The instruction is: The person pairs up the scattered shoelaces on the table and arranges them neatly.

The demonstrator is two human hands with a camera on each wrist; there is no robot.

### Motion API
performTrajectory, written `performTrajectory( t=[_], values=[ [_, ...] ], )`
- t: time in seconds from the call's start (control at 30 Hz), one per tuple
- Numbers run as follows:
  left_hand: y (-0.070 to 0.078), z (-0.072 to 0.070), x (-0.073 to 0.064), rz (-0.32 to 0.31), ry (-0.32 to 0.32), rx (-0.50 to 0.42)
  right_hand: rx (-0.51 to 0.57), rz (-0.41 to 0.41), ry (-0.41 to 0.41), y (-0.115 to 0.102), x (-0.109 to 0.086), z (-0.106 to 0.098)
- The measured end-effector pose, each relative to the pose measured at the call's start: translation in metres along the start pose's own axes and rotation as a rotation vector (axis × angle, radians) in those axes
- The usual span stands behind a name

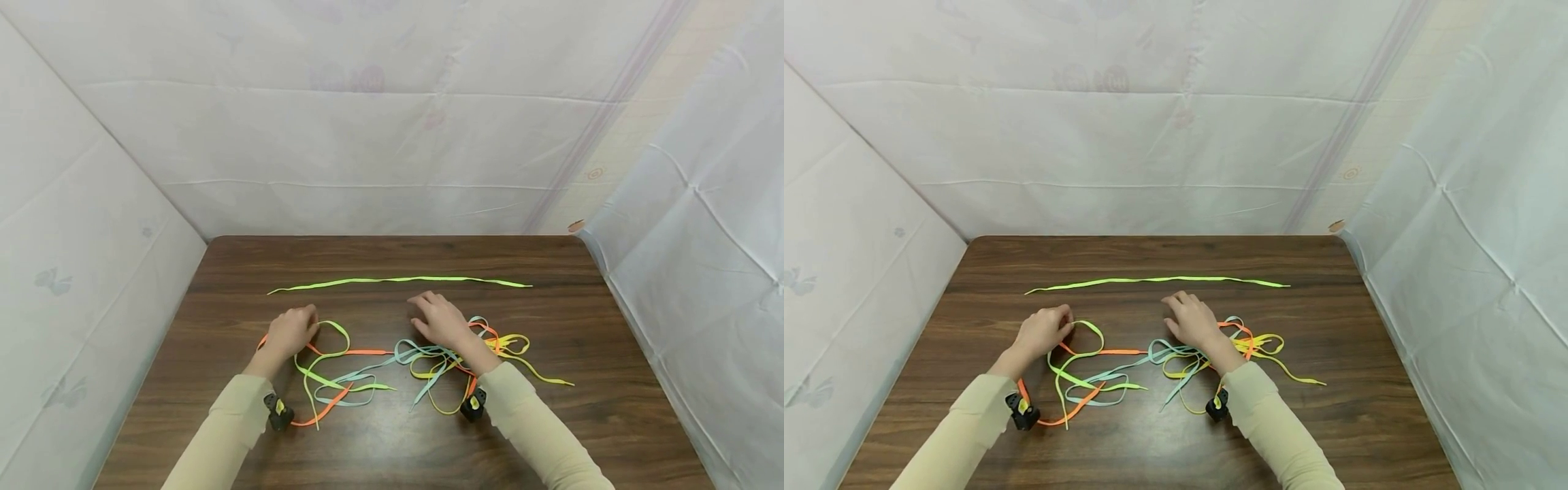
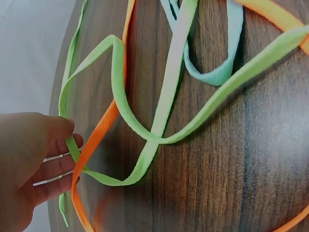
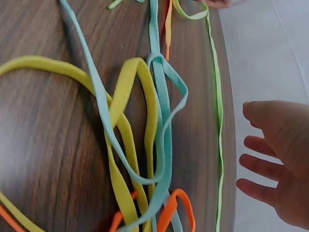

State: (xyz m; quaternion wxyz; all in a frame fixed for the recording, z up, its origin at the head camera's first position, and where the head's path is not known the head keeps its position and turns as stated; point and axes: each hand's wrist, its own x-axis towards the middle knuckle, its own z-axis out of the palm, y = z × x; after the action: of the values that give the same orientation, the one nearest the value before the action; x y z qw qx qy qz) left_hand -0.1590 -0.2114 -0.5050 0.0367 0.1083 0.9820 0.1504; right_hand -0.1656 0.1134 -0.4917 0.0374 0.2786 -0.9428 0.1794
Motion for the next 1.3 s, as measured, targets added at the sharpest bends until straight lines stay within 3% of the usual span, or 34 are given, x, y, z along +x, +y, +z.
performTrajectory(
  t=[0.37,0.87,1.1,1.3],
  values=[
    [0.010,-0.005,-0.010,0.052,0.041,-0.041,0.052,-0.017,-0.059,-0.018,0.004,0.021],
    [0.015,0.004,-0.023,0.086,0.050,-0.047,0.055,-0.057,-0.141,-0.057,0.019,0.053],
    [0.017,0.011,-0.026,0.082,0.045,-0.049,0.034,-0.093,-0.113,-0.076,0.023,0.067],
    [0.024,0.015,-0.027,0.100,0.032,-0.070,0.016,-0.068,-0.087,-0.082,0.026,0.072]
  ],
)
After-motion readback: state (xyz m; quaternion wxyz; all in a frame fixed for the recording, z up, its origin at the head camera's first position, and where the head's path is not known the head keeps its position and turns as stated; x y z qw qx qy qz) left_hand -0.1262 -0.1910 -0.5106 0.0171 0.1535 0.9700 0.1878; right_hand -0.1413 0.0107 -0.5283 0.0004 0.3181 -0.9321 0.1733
